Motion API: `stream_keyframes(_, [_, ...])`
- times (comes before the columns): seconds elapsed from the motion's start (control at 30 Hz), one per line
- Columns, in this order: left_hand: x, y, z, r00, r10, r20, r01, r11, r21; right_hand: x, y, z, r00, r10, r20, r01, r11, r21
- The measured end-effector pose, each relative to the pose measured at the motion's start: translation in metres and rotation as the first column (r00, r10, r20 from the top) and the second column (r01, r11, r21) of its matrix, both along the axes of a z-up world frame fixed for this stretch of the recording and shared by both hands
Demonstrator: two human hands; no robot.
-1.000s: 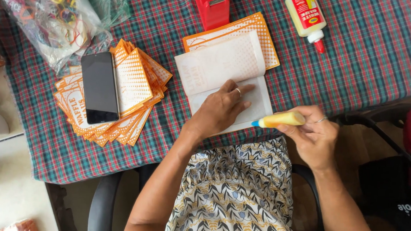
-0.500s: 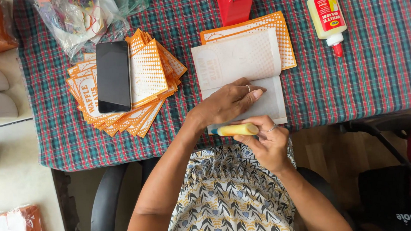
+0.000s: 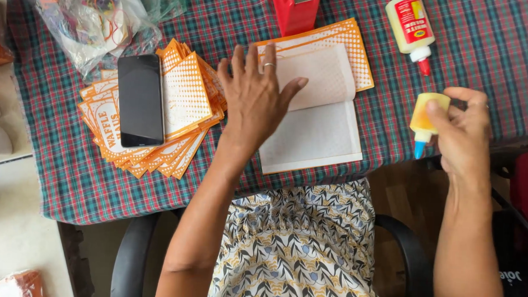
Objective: The person applies glue to the edges of paper bags by hand and using a glue bottle, then folds and presses them together to assemble the bags.
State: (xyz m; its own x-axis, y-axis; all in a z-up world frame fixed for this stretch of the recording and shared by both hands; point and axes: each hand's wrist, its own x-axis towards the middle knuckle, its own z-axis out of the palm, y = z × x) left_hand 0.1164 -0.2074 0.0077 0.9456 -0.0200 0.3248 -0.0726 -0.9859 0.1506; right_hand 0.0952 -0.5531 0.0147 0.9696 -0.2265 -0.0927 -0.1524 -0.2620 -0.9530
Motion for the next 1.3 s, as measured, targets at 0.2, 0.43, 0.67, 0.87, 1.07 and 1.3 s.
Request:
stream_keyframes(0.2, [-0.024, 0.008, 0.031, 0.953, -0.17, 0.25, 0.17, 0.985, 0.023, 0.002, -0.01, 0.011, 0.966, 0.254, 0.051, -0.118, 0.608, -0.785])
stream_keyframes(0.43, [-0.092, -0.002, 0.051, 0.838, -0.441, 0.321, 0.515, 0.835, -0.195, -0.014, 0.022, 0.031, 0.715, 0.546, 0.436, -0.044, 0.658, -0.752])
stream_keyframes(0.67, [-0.122, 0.0, 0.009, 0.82, -0.505, 0.271, 0.565, 0.788, -0.243, -0.034, 0.053, 0.029, 0.474, 0.74, 0.478, -0.371, 0.66, -0.653])
stream_keyframes(0.87, [-0.122, -0.004, -0.007, 0.807, -0.449, 0.383, 0.555, 0.799, -0.233, -0.042, 0.074, 0.016, 0.435, 0.743, 0.508, -0.394, 0.665, -0.635])
stream_keyframes(1.07, [-0.123, -0.004, -0.009, 0.83, -0.432, 0.352, 0.527, 0.816, -0.24, -0.041, 0.07, 0.008, 0.409, 0.765, 0.497, -0.393, 0.64, -0.661])
stream_keyframes(1.3, [-0.124, -0.004, -0.009, 0.84, -0.422, 0.341, 0.512, 0.825, -0.241, -0.04, 0.065, 0.003, 0.414, 0.784, 0.462, -0.404, 0.613, -0.679])
